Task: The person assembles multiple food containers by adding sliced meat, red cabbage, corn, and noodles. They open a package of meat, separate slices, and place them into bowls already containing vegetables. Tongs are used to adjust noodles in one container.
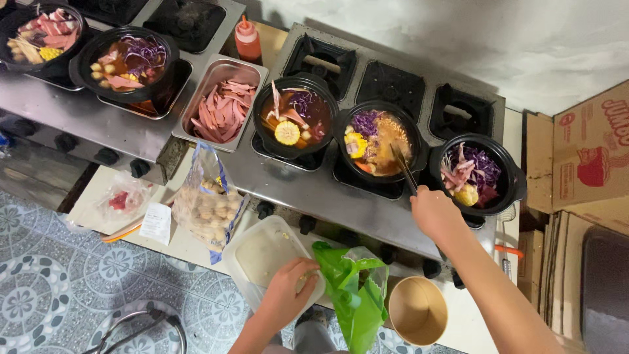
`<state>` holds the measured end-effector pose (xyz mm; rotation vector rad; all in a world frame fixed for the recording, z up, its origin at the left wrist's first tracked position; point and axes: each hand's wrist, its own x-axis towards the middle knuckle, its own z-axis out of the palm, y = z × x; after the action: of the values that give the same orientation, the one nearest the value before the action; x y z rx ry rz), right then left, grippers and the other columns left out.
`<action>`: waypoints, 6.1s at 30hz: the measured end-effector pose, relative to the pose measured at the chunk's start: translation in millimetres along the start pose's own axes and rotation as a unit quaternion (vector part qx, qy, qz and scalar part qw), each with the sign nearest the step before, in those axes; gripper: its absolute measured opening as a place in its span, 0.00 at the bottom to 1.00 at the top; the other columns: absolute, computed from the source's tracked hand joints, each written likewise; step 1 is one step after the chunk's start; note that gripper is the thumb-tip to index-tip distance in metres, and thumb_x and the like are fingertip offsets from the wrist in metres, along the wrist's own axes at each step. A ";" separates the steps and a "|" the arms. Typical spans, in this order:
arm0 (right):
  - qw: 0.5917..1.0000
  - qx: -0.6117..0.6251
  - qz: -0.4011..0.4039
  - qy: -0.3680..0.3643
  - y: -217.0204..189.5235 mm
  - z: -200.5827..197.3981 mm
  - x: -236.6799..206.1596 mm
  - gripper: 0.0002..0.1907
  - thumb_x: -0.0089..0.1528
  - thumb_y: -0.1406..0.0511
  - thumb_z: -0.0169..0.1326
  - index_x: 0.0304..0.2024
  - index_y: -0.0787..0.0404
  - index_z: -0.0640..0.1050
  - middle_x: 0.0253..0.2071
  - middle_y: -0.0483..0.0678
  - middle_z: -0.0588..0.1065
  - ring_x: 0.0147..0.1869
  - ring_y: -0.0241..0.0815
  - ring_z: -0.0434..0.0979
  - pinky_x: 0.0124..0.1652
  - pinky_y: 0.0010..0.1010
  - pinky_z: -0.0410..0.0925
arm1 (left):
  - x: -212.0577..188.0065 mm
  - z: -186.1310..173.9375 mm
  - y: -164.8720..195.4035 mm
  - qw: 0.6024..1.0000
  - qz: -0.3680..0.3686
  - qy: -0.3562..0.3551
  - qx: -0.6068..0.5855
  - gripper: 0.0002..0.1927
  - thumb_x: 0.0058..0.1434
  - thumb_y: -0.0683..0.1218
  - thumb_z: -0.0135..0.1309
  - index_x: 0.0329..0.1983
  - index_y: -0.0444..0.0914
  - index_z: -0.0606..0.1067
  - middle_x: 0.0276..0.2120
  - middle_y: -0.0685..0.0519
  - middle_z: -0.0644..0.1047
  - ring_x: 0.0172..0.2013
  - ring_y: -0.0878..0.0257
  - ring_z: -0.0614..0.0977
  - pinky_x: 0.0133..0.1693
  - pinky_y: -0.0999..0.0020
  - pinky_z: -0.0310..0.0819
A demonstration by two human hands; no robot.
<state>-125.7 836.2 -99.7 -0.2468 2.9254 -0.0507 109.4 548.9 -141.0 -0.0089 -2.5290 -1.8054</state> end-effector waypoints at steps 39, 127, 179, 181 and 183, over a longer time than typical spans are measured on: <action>0.999 0.033 0.001 0.004 -34.3 -13.8 7.3 0.19 0.69 0.58 0.47 0.38 0.68 0.79 0.29 0.64 0.79 0.26 0.59 0.80 0.35 0.49 0.75 | 5.2 -23.2 5.4 1.000 -0.014 0.000 0.004 0.11 0.60 0.39 0.55 0.46 0.36 0.78 0.45 0.46 0.81 0.46 0.47 0.83 0.47 0.59 0.77; 0.993 0.035 0.053 -0.103 -3.4 -60.9 15.6 0.21 0.70 0.55 0.44 0.49 0.64 0.80 0.33 0.61 0.82 0.24 0.56 0.83 0.36 0.43 0.77 | -2.6 6.0 -14.4 0.999 -0.025 0.035 -0.004 0.09 0.59 0.39 0.57 0.43 0.34 0.79 0.41 0.46 0.81 0.40 0.52 0.83 0.45 0.61 0.77; 0.964 0.178 0.011 0.196 174.4 140.3 -243.0 0.15 0.66 0.62 0.53 0.51 0.65 0.76 0.46 0.62 0.76 0.48 0.68 0.76 0.45 0.50 0.70 | -40.8 38.7 -6.1 0.996 -0.072 0.043 0.012 0.09 0.61 0.42 0.57 0.44 0.36 0.79 0.44 0.50 0.80 0.41 0.56 0.83 0.39 0.64 0.80; 0.972 0.155 0.030 0.176 211.0 168.7 -270.1 0.15 0.65 0.63 0.53 0.52 0.62 0.77 0.47 0.61 0.77 0.48 0.67 0.77 0.45 0.49 0.71 | -41.7 45.3 -5.6 0.997 0.002 0.060 0.037 0.10 0.59 0.40 0.58 0.44 0.35 0.79 0.42 0.49 0.81 0.40 0.55 0.84 0.43 0.62 0.78; 0.978 0.137 0.054 0.145 238.9 194.0 -285.7 0.16 0.64 0.63 0.54 0.53 0.60 0.78 0.45 0.61 0.77 0.46 0.65 0.78 0.44 0.50 0.72 | -45.9 50.1 -5.4 0.997 -0.014 0.060 0.037 0.10 0.59 0.40 0.58 0.44 0.35 0.78 0.42 0.48 0.80 0.40 0.54 0.83 0.42 0.62 0.78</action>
<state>151.2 1116.7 -244.6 -0.0366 3.1631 -0.5092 153.9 595.2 -163.8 0.1333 -2.5224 -1.6677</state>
